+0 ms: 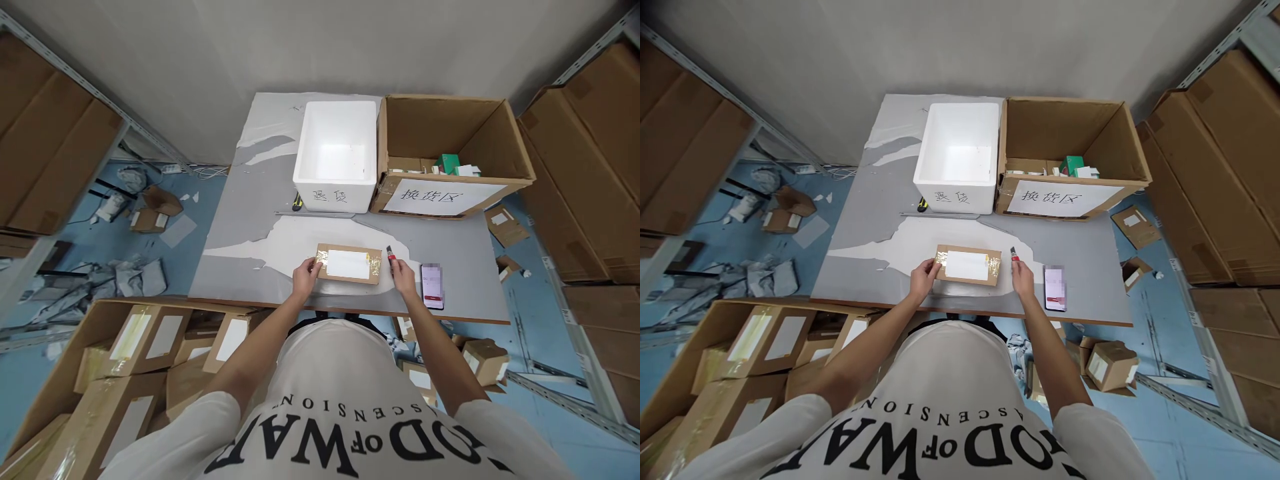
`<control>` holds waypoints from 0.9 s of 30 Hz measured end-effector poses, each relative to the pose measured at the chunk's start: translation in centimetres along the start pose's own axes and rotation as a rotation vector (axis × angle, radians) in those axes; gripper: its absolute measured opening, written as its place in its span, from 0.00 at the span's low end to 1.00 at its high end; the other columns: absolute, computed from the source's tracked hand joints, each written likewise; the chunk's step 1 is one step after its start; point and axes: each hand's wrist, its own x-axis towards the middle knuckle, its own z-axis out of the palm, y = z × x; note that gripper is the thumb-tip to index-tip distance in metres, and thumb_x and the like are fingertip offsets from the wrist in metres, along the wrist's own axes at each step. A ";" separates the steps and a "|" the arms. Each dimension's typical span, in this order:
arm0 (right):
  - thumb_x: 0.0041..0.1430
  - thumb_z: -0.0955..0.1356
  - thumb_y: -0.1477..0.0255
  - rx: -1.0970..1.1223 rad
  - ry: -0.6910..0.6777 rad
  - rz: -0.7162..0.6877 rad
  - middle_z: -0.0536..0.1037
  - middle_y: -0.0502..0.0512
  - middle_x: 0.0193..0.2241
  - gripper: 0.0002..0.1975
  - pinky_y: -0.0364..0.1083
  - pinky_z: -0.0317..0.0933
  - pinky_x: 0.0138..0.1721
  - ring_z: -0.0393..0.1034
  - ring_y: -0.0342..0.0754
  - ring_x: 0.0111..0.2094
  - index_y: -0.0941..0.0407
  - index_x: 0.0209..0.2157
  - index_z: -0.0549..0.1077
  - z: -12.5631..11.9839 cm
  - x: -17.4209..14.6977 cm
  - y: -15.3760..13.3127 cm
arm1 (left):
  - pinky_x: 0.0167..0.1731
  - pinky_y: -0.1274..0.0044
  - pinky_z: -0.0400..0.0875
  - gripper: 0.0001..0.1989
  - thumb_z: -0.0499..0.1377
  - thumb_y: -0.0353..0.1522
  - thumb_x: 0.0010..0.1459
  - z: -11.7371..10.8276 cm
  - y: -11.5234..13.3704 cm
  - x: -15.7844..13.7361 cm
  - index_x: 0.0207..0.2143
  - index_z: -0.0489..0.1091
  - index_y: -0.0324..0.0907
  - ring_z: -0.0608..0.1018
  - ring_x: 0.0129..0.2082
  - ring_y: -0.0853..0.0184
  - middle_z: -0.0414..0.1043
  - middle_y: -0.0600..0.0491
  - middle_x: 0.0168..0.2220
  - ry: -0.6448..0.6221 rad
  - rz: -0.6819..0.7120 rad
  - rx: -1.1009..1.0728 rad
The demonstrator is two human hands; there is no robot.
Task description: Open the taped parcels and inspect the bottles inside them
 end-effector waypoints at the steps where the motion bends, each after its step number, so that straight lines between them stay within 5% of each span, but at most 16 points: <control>1: 0.63 0.56 0.59 -0.080 0.068 0.011 0.75 0.62 0.41 0.22 0.49 0.63 0.45 0.70 0.51 0.42 0.59 0.45 0.69 -0.3 0.0 0.6 | 0.47 0.66 0.71 0.22 0.59 0.45 0.56 0.0 0.1 0.0 0.48 0.72 0.42 0.79 0.43 0.57 0.78 0.46 0.44 0.007 -0.004 0.001; 6: 0.54 0.67 0.64 -0.403 -0.017 0.072 0.69 0.63 0.47 0.21 0.51 0.61 0.46 0.65 0.56 0.49 0.57 0.49 0.66 -0.2 0.2 2.5 | 0.54 0.65 0.67 0.25 0.51 0.44 0.63 -0.2 0.7 -1.0 0.56 0.65 0.40 0.74 0.53 0.56 0.71 0.43 0.54 0.010 0.066 0.049; 10: 0.56 0.67 0.65 -0.518 -0.074 0.117 0.67 0.66 0.48 0.20 0.55 0.61 0.45 0.64 0.58 0.50 0.56 0.49 0.63 0.8 0.6 2.5 | 0.61 0.62 0.55 0.24 0.51 0.40 0.63 -0.4 1.4 -2.9 0.58 0.62 0.42 0.57 0.65 0.55 0.54 0.43 0.65 -0.068 0.412 0.250; 13: 0.57 0.65 0.70 -0.512 -0.080 0.129 0.68 0.68 0.47 0.18 0.56 0.61 0.45 0.65 0.59 0.49 0.58 0.49 0.63 0.8 1.2 2.2 | 0.63 0.59 0.50 0.23 0.53 0.38 0.62 0.1 1.8 -3.8 0.58 0.62 0.41 0.52 0.67 0.53 0.52 0.41 0.65 -0.225 0.658 0.413; 16: 0.58 0.62 0.72 -0.476 -0.057 0.106 0.68 0.68 0.47 0.22 0.55 0.61 0.46 0.67 0.57 0.47 0.60 0.54 0.59 -0.5 2.0 1.0 | 0.63 0.58 0.50 0.23 0.52 0.35 0.63 1.1 1.3 -3.7 0.59 0.60 0.40 0.51 0.67 0.54 0.52 0.39 0.65 -0.316 0.753 0.488; 21: 0.61 0.55 0.74 -0.201 0.119 -0.288 0.61 0.68 0.58 0.29 0.54 0.57 0.55 0.59 0.55 0.57 0.62 0.63 0.47 -4.0 1.8 -5.2 | 0.62 0.60 0.53 0.21 0.43 0.26 0.65 2.4 -1.0 -2.6 0.58 0.62 0.42 0.56 0.66 0.60 0.61 0.43 0.61 -0.346 0.780 0.406; 27: 0.63 0.57 0.71 -0.467 -0.403 -0.757 0.68 0.60 0.54 0.28 0.51 0.61 0.49 0.65 0.54 0.52 0.51 0.65 0.51 -3.1 -1.2 -13.8 | 0.62 0.59 0.56 0.20 0.42 0.28 0.66 2.8 -2.5 -1.8 0.54 0.67 0.45 0.61 0.64 0.63 0.67 0.46 0.57 -0.324 0.744 0.252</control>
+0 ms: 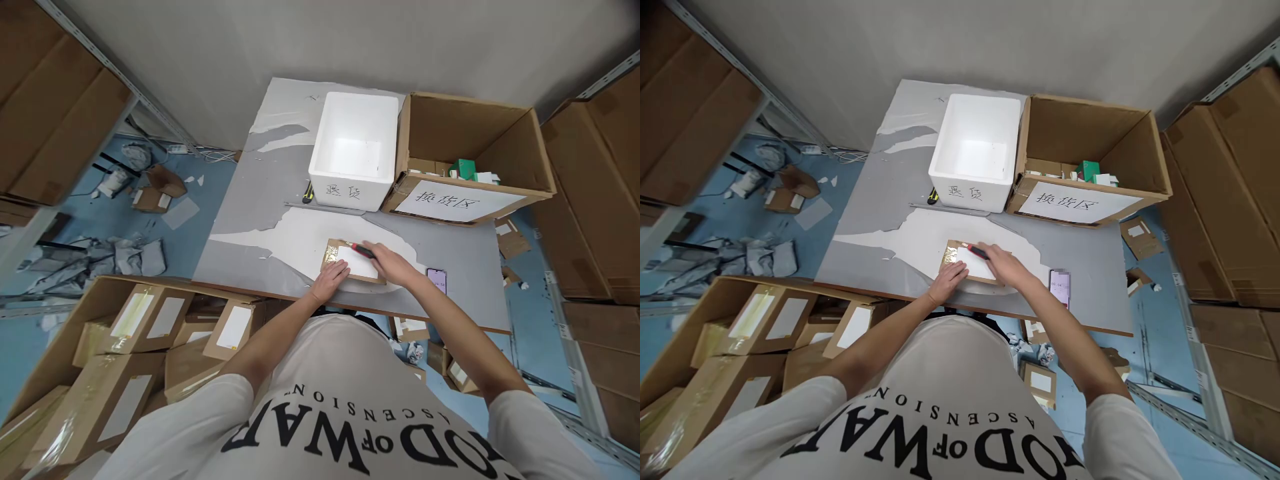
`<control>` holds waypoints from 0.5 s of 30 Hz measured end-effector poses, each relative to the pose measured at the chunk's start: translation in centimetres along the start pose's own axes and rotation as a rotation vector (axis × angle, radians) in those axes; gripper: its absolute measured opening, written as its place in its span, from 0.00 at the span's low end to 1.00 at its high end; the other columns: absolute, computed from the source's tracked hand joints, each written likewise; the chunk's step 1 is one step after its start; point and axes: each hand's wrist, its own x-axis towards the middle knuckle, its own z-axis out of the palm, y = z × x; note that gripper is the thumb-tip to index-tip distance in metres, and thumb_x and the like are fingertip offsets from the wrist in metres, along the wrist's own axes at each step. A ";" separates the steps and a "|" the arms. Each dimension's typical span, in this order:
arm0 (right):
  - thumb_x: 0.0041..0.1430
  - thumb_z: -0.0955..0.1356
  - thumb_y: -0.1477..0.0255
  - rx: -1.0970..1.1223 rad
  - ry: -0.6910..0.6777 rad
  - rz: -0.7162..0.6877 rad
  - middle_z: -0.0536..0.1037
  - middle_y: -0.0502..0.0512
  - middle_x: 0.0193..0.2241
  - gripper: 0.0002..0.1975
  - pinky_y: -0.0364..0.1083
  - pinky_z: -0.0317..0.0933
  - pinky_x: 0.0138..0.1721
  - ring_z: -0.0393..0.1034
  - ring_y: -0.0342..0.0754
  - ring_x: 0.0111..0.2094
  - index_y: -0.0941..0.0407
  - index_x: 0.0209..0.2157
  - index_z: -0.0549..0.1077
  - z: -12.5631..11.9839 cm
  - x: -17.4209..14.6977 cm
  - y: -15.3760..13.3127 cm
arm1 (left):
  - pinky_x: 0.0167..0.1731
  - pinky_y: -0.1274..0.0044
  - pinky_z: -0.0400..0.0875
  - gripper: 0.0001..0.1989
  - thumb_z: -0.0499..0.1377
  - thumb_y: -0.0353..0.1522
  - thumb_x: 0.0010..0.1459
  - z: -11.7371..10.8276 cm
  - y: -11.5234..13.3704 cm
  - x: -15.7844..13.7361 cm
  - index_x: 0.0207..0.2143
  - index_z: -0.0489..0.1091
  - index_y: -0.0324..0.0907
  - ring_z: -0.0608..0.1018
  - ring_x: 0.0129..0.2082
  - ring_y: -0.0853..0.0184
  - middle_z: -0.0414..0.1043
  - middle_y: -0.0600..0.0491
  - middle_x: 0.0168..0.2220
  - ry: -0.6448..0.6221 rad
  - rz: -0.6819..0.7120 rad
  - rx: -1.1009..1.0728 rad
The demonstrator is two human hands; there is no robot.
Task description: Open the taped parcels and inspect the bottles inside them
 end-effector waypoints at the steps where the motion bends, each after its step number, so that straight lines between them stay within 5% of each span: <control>1: 0.64 0.57 0.71 -0.057 -0.088 -0.041 0.70 0.59 0.52 0.28 0.50 0.62 0.46 0.67 0.53 0.49 0.50 0.65 0.52 0.2 0.6 -0.8 | 0.62 0.59 0.56 0.20 0.43 0.28 0.66 0.1 -0.1 0.1 0.54 0.67 0.45 0.61 0.64 0.63 0.67 0.46 0.57 0.005 -0.004 -0.021; 4: 0.65 0.58 0.72 -0.195 -0.206 -0.105 0.73 0.56 0.47 0.27 0.45 0.61 0.40 0.70 0.51 0.43 0.46 0.65 0.52 1.2 2.0 -2.0 | 0.61 0.58 0.56 0.19 0.44 0.28 0.65 0.2 -0.1 0.2 0.54 0.67 0.45 0.61 0.63 0.62 0.67 0.45 0.58 0.012 0.007 -0.056; 15: 0.60 0.59 0.80 -0.422 -0.273 -0.137 0.73 0.55 0.47 0.34 0.44 0.61 0.35 0.73 0.49 0.39 0.43 0.65 0.51 1.3 3.5 -2.0 | 0.61 0.59 0.57 0.19 0.45 0.28 0.65 0.2 0.2 0.5 0.54 0.67 0.44 0.62 0.63 0.62 0.67 0.44 0.58 0.041 0.027 -0.078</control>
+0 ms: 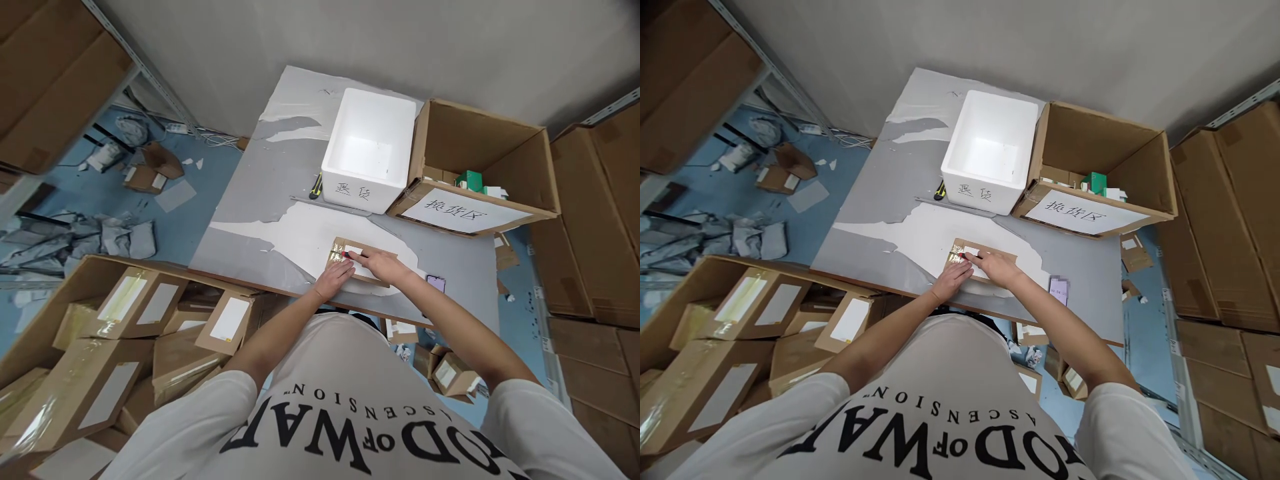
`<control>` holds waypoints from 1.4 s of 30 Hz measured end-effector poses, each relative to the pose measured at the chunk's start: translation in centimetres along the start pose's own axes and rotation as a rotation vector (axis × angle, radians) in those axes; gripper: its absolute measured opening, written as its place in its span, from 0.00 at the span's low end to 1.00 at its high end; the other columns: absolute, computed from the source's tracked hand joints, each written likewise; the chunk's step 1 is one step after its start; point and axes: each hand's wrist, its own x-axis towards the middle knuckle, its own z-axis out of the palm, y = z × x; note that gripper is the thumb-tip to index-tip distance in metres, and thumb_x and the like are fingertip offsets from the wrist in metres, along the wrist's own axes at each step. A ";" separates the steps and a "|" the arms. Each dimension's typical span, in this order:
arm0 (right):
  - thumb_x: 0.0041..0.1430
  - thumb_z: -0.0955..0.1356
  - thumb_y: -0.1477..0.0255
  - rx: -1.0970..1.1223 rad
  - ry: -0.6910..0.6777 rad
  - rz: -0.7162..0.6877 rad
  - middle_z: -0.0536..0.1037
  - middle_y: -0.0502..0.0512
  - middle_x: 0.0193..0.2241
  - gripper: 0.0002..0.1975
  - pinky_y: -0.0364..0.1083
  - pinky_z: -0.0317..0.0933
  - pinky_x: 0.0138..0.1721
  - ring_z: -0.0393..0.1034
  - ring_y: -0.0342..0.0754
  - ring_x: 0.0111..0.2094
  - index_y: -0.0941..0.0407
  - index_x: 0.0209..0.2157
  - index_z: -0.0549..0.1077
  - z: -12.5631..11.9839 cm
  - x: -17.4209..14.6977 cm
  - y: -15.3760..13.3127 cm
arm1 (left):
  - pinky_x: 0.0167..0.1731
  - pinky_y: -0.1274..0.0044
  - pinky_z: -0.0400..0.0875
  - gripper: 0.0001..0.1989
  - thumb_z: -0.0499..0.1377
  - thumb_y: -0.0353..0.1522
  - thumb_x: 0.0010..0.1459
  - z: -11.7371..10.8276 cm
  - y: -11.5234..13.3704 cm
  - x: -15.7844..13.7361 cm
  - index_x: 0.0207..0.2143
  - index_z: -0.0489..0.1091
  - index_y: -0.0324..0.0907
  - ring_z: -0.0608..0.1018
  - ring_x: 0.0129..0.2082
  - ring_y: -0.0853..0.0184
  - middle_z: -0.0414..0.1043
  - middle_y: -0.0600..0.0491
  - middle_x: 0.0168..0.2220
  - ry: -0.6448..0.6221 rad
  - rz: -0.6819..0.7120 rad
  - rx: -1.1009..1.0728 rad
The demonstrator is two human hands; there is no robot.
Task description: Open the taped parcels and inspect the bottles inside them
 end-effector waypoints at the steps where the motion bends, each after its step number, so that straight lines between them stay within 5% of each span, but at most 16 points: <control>1: 0.60 0.59 0.80 -0.019 -0.016 0.011 0.73 0.56 0.47 0.34 0.45 0.62 0.35 0.73 0.50 0.38 0.43 0.65 0.51 -0.1 0.0 -0.2 | 0.61 0.59 0.57 0.19 0.45 0.28 0.65 0.0 0.0 0.1 0.54 0.67 0.44 0.63 0.63 0.62 0.67 0.44 0.58 0.000 -0.004 -0.009; 17: 0.58 0.60 0.82 -0.160 -0.141 0.082 0.74 0.60 0.47 0.36 0.46 0.63 0.35 0.75 0.51 0.36 0.42 0.64 0.52 -1.7 -1.3 0.0 | 0.60 0.59 0.58 0.19 0.44 0.28 0.66 -0.4 0.2 0.4 0.53 0.68 0.43 0.63 0.63 0.61 0.68 0.44 0.57 -0.051 -0.049 0.045; 25: 0.60 0.59 0.81 -0.215 -0.200 0.086 0.73 0.60 0.47 0.34 0.44 0.61 0.33 0.75 0.50 0.37 0.43 0.65 0.51 -2.5 -3.0 0.1 | 0.58 0.61 0.62 0.21 0.43 0.24 0.65 -0.3 0.0 0.0 0.55 0.66 0.42 0.64 0.62 0.61 0.69 0.44 0.56 -0.050 0.056 0.232; 35: 0.54 0.57 0.87 -0.312 -0.271 0.126 0.72 0.59 0.48 0.42 0.43 0.57 0.26 0.74 0.49 0.33 0.41 0.66 0.44 -1.1 -9.6 4.0 | 0.56 0.63 0.64 0.21 0.44 0.22 0.64 -0.1 0.1 0.3 0.55 0.65 0.42 0.66 0.61 0.62 0.69 0.45 0.55 -0.066 0.131 0.387; 42: 0.51 0.59 0.87 -0.251 -0.190 0.190 0.73 0.56 0.45 0.45 0.41 0.55 0.24 0.72 0.45 0.30 0.39 0.66 0.44 1.2 -14.2 6.7 | 0.56 0.64 0.65 0.22 0.43 0.21 0.63 0.1 0.0 0.8 0.55 0.65 0.40 0.66 0.60 0.61 0.70 0.45 0.55 -0.116 0.104 0.394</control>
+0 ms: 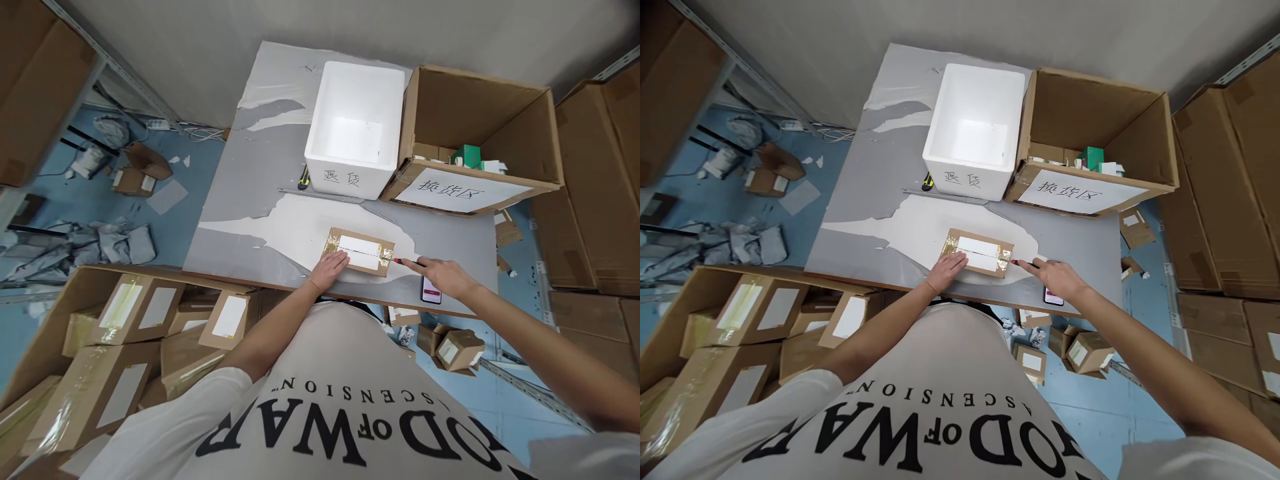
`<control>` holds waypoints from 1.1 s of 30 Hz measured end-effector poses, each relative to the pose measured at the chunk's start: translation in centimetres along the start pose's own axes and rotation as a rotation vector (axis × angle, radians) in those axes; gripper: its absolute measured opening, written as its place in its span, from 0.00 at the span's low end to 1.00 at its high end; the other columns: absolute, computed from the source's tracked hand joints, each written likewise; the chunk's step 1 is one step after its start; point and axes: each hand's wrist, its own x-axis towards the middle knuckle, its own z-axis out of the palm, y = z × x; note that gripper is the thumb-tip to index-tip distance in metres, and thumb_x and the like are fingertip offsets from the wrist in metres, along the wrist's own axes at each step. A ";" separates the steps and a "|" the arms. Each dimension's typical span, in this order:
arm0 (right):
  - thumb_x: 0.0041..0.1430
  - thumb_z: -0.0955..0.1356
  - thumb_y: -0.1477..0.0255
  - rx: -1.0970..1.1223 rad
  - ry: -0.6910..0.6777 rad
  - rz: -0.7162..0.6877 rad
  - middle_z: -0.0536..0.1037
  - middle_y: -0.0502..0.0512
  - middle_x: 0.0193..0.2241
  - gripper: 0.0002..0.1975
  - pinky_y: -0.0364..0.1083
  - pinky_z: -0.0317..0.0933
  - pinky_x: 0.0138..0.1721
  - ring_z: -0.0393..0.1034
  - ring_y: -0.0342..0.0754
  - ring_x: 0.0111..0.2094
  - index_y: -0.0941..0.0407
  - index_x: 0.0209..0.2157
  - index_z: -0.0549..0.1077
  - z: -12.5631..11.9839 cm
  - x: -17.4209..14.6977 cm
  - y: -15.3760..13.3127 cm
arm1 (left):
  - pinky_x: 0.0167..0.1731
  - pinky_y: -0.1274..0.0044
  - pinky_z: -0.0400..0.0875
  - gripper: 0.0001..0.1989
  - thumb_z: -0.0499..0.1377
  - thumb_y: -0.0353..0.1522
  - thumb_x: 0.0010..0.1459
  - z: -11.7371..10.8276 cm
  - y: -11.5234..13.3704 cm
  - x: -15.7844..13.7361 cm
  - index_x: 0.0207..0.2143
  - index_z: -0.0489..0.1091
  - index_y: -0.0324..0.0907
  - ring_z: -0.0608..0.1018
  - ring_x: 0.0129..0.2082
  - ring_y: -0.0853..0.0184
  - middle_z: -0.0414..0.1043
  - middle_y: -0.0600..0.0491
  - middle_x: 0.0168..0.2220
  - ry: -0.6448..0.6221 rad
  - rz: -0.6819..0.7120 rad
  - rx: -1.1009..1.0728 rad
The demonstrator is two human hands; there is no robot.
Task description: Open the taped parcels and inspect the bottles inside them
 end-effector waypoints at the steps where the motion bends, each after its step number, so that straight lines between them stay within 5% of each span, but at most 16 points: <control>1: 0.51 0.59 0.86 0.003 0.010 0.021 0.73 0.56 0.45 0.44 0.41 0.55 0.24 0.72 0.44 0.29 0.39 0.66 0.45 1.0 -0.9 0.6 | 0.56 0.64 0.65 0.22 0.43 0.21 0.63 0.0 -0.1 0.1 0.55 0.65 0.39 0.67 0.60 0.61 0.70 0.45 0.55 -0.005 -0.006 -0.003; 5: 0.53 0.60 0.84 0.039 -0.031 0.034 0.75 0.56 0.39 0.40 0.40 0.53 0.22 0.70 0.45 0.27 0.41 0.64 0.53 5.4 -6.0 2.3 | 0.54 0.64 0.65 0.22 0.44 0.21 0.62 -0.3 -0.4 0.5 0.55 0.65 0.40 0.67 0.60 0.60 0.69 0.44 0.56 -0.011 -0.063 -0.018; 9: 0.60 0.58 0.75 0.299 0.229 0.320 0.74 0.57 0.45 0.33 0.42 0.58 0.23 0.71 0.48 0.32 0.43 0.66 0.49 7.5 -8.5 0.9 | 0.53 0.64 0.65 0.20 0.46 0.23 0.62 -1.3 0.3 1.1 0.54 0.66 0.41 0.68 0.59 0.59 0.69 0.44 0.55 -0.034 -0.101 0.011; 12: 0.65 0.57 0.67 0.659 0.431 0.440 0.74 0.59 0.45 0.27 0.45 0.65 0.30 0.71 0.50 0.35 0.50 0.65 0.54 7.8 -6.0 -1.7 | 0.51 0.64 0.65 0.16 0.49 0.29 0.63 -2.7 1.2 1.6 0.52 0.67 0.42 0.69 0.56 0.57 0.69 0.44 0.53 -0.070 -0.132 0.063; 15: 0.64 0.57 0.61 1.100 0.535 0.496 0.76 0.60 0.42 0.28 0.47 0.67 0.30 0.69 0.46 0.27 0.56 0.64 0.58 8.2 -1.9 -4.2 | 0.51 0.63 0.63 0.17 0.54 0.37 0.60 -4.3 1.6 2.7 0.50 0.67 0.43 0.70 0.53 0.55 0.69 0.44 0.51 -0.143 -0.128 0.081; 19: 0.61 0.59 0.53 1.523 0.555 0.581 0.76 0.56 0.29 0.36 0.45 0.64 0.22 0.63 0.43 0.19 0.60 0.64 0.56 9.0 1.4 -6.6 | 0.57 0.59 0.54 0.33 0.61 0.48 0.51 -5.8 0.8 4.8 0.55 0.63 0.43 0.62 0.60 0.49 0.60 0.40 0.60 -0.215 -0.147 0.130; 24: 0.57 0.61 0.49 1.689 0.554 0.589 0.71 0.49 0.20 0.41 0.44 0.61 0.20 0.60 0.43 0.17 0.60 0.64 0.56 8.8 2.3 -8.0 | 0.60 0.53 0.42 0.62 0.64 0.59 0.34 -6.2 -0.3 6.8 0.66 0.46 0.38 0.45 0.66 0.41 0.40 0.35 0.68 -0.319 -0.230 0.194; 28: 0.57 0.62 0.50 1.746 0.585 0.582 0.71 0.50 0.21 0.40 0.43 0.60 0.20 0.60 0.41 0.18 0.60 0.63 0.58 8.6 2.8 -8.4 | 0.61 0.57 0.45 0.64 0.63 0.59 0.34 -5.9 -0.6 7.0 0.66 0.43 0.38 0.47 0.66 0.44 0.44 0.37 0.67 -0.379 -0.256 0.177; 33: 0.58 0.62 0.52 1.739 0.573 0.555 0.70 0.49 0.19 0.38 0.42 0.61 0.20 0.59 0.41 0.18 0.60 0.64 0.57 8.5 2.8 -8.6 | 0.59 0.58 0.51 0.61 0.65 0.58 0.35 -5.5 -0.8 6.7 0.65 0.46 0.37 0.51 0.65 0.43 0.49 0.36 0.65 -0.299 -0.242 0.139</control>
